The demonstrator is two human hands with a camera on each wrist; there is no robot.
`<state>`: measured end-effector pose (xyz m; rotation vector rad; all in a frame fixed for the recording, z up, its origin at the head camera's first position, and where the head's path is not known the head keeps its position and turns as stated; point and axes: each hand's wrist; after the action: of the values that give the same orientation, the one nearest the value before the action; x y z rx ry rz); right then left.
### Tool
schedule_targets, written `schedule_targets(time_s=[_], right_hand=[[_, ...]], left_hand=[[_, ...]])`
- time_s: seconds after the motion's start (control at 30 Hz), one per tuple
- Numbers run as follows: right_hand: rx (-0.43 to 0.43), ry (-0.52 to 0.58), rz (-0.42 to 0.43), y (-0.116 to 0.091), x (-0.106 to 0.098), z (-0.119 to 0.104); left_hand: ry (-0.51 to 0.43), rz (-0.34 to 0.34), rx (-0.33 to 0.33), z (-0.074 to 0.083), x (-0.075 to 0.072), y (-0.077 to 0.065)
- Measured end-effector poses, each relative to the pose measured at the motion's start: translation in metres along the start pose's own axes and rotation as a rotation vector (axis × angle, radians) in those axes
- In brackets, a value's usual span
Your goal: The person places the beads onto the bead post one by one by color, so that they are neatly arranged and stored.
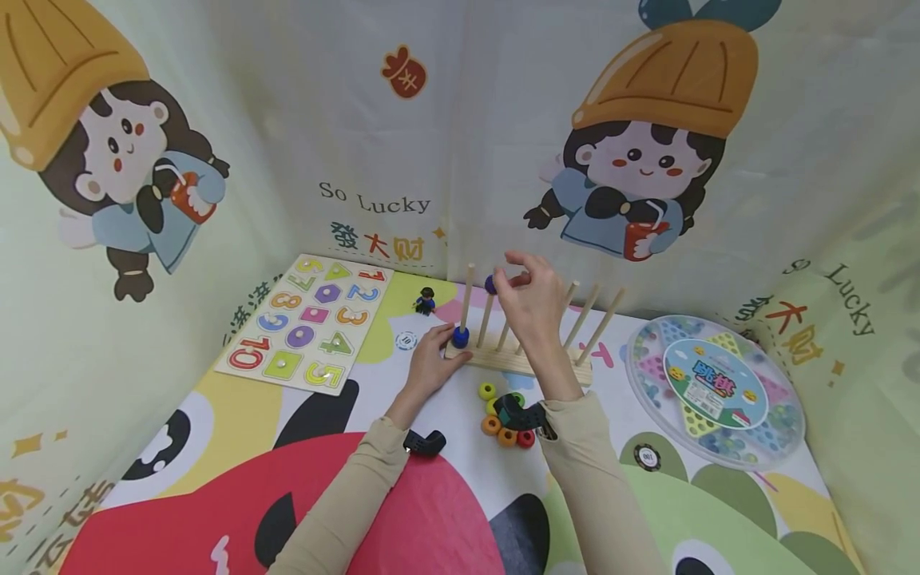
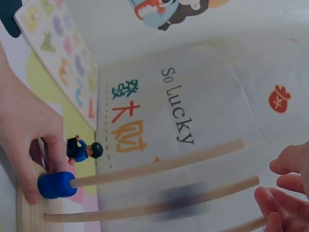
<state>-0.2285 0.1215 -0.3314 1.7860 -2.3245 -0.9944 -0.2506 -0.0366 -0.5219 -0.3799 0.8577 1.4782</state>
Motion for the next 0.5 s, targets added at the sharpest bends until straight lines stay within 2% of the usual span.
schedule_targets(time_s=[0.33,0.5], right_hand=[[-0.088,0.047,0.031,-0.006,-0.01,0.008],[-0.08,0.071,0.03,-0.015,-0.016,0.013]], left_hand=[[-0.008,-0.02,-0.017,0.002,0.0,0.001],[-0.006,-0.008,-0.007,0.002,0.0,0.001]])
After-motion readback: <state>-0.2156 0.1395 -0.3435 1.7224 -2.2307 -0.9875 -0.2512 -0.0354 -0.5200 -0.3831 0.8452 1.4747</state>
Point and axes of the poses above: each hand's wrist, its own y-axis towards the middle knuckle, its own x-axis out of the palm, z = x × y, and after that the axes turned 9 degrees about y, right-handed
